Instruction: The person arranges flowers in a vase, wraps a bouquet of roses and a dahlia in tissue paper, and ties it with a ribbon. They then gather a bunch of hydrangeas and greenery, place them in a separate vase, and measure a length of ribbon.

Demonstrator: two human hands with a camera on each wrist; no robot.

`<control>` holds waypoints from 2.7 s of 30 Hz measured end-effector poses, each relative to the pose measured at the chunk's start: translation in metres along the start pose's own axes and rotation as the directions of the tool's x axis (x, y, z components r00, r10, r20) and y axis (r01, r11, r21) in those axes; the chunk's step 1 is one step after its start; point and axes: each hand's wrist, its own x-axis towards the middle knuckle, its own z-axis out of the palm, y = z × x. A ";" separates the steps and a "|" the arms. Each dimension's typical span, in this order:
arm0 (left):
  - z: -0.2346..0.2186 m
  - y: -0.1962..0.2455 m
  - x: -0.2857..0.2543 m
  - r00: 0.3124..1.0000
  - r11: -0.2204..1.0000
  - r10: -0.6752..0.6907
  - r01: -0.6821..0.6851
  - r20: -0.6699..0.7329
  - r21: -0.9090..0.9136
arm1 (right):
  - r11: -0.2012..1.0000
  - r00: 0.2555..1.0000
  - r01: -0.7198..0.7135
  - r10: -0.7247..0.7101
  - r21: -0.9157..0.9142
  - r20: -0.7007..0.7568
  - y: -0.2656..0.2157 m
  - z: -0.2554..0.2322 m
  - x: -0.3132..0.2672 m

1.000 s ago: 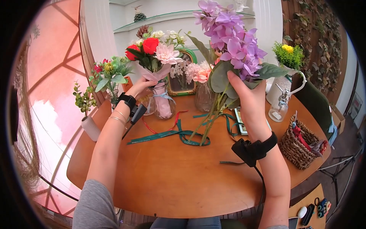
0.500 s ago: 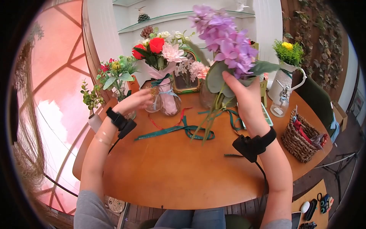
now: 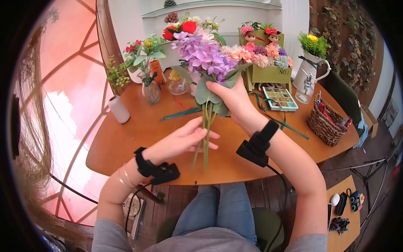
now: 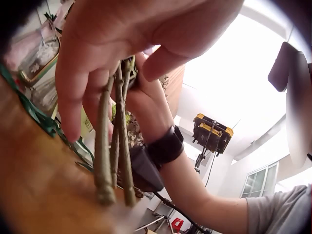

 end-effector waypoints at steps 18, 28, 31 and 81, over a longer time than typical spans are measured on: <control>0.020 -0.036 -0.012 0.975 0.904 0.094 -0.169 -0.203 -0.392 | 0.922 0.950 -0.306 0.279 -0.236 -0.141 0.019 0.022 -0.064; 0.028 -0.034 -0.001 0.968 0.977 0.169 -0.189 -0.186 -0.099 | 0.829 0.804 -0.559 0.532 0.031 0.265 0.036 -0.002 -0.057; 0.030 -0.041 0.003 0.973 0.990 0.132 -0.138 -0.188 -0.019 | 0.838 0.824 -0.541 0.512 0.068 0.244 0.037 -0.005 -0.067; -0.098 -0.042 0.073 0.975 0.953 0.219 -0.205 -0.036 0.224 | 0.952 0.932 -0.287 0.303 -0.103 0.201 0.067 -0.007 0.029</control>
